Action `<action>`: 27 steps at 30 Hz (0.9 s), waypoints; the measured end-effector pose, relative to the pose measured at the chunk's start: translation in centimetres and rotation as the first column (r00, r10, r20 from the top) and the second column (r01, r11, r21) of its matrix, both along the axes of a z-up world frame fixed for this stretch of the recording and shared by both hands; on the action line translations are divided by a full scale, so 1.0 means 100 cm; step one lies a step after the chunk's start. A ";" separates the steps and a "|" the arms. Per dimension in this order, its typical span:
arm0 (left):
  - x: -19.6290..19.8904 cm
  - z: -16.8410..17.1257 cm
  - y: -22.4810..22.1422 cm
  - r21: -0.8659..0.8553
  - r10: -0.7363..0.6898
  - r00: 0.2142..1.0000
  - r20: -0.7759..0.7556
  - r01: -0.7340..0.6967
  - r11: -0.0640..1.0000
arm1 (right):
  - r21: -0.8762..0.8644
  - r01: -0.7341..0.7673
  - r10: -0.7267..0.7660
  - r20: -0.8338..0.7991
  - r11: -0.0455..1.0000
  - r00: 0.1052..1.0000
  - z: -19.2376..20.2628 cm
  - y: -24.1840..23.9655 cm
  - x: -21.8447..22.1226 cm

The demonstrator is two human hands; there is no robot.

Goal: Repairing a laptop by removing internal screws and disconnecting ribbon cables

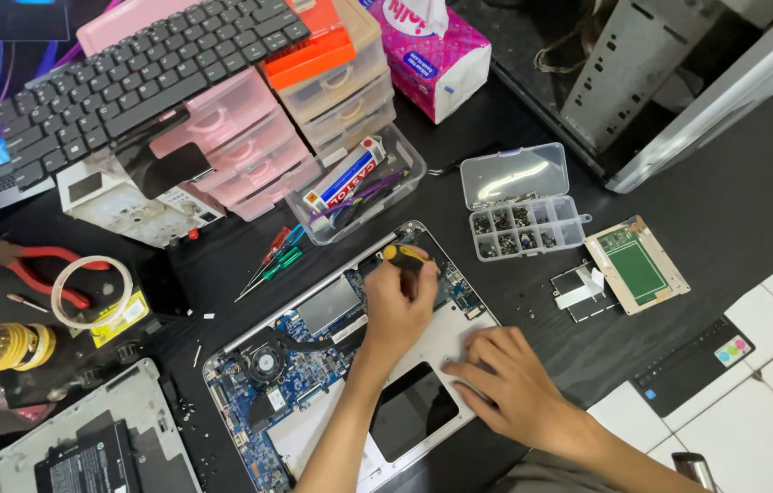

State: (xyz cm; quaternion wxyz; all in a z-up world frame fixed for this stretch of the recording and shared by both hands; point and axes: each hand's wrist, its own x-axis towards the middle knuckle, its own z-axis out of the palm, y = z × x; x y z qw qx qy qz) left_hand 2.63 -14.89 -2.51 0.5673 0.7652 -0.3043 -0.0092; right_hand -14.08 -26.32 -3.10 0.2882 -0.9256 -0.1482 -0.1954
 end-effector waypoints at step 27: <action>-0.003 -0.001 0.000 0.053 0.016 0.998 0.054 -0.019 0.998 | 0.019 -0.022 0.021 0.029 1.000 0.999 0.003 -0.002 -0.008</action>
